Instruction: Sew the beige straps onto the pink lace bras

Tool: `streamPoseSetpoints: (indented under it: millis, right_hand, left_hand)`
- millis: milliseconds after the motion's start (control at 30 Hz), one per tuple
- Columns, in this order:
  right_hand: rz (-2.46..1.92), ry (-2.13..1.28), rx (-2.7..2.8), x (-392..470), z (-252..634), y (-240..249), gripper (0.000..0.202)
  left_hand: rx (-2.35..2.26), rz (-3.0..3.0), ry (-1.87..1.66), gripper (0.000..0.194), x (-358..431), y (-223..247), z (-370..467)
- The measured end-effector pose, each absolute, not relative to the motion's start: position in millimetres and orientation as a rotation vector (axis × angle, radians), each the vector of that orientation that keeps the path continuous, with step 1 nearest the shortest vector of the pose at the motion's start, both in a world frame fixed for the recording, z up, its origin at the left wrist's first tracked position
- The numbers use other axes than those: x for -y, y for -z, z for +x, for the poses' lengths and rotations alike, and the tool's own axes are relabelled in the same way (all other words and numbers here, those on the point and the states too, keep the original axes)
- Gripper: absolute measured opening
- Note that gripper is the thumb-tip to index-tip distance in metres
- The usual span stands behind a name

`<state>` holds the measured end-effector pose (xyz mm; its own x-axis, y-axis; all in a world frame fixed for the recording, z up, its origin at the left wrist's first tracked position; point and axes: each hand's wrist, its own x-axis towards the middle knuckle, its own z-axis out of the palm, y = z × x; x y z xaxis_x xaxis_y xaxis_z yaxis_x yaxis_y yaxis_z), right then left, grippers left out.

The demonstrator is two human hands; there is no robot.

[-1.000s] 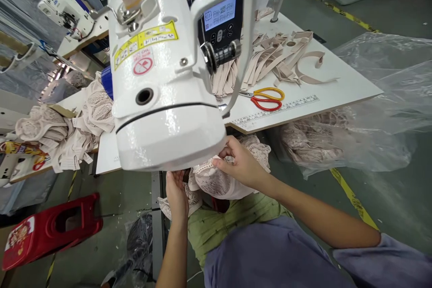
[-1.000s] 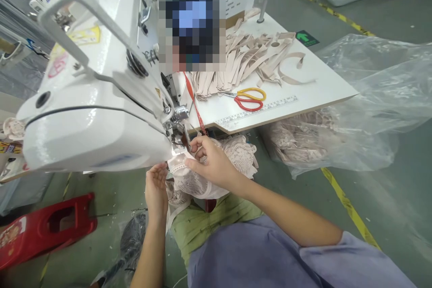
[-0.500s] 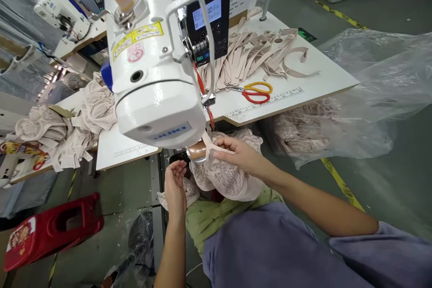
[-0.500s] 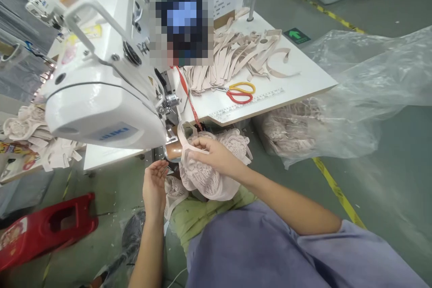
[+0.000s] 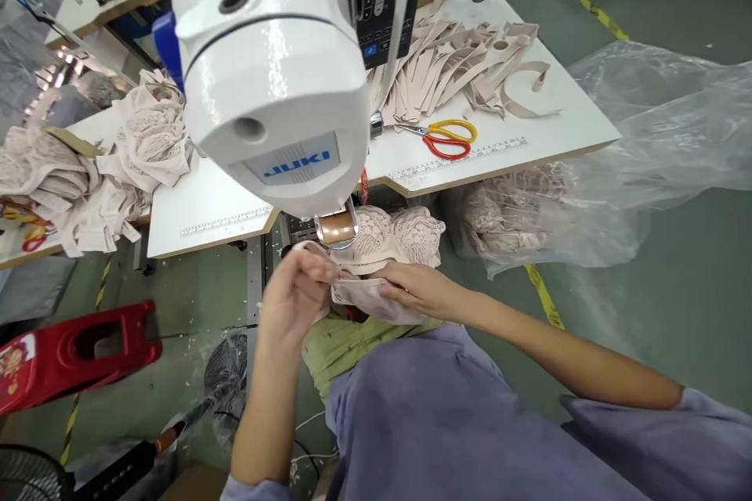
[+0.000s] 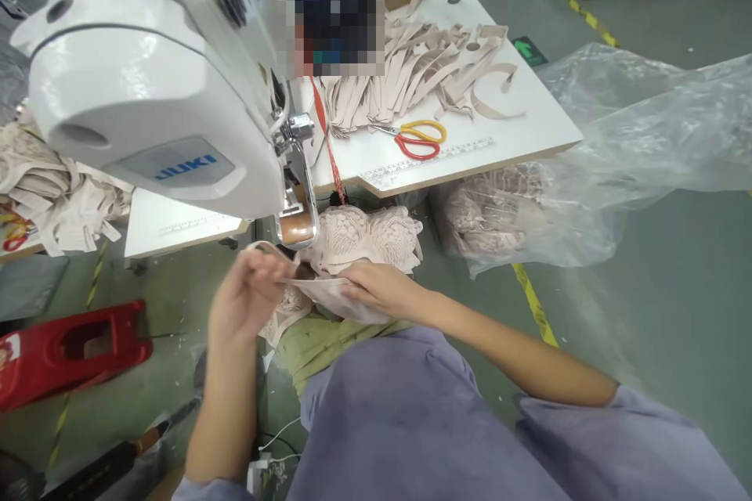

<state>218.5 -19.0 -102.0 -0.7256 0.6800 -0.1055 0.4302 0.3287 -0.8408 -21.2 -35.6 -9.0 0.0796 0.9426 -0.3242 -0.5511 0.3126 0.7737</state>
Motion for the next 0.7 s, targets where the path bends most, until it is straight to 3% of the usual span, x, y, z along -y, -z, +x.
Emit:
streamPoseSetpoints:
  millis: [167,333,433,567,700]
  right_hand:
    - [-0.948,-1.189,2.535,21,242,129,0.048]
    - [-0.964,-1.641,2.135,17,256,115,0.039]
    - [-1.161,-1.704,1.905,17,260,115,0.039]
    - [-1.462,-1.488,1.76,26,261,132,0.039]
    - [-1.6,-1.016,1.478,34,249,145,0.04]
  left_hand:
    - [-0.791,0.317,-1.577,0.02,38,-21,-129]
    - [-0.926,0.236,-1.834,0.033,48,-10,-213]
    - [-1.053,0.166,-1.91,0.039,56,9,-248]
    - [-1.141,0.075,-1.94,0.039,62,34,-266]
    - [-1.196,0.095,-1.83,0.024,60,56,-215]
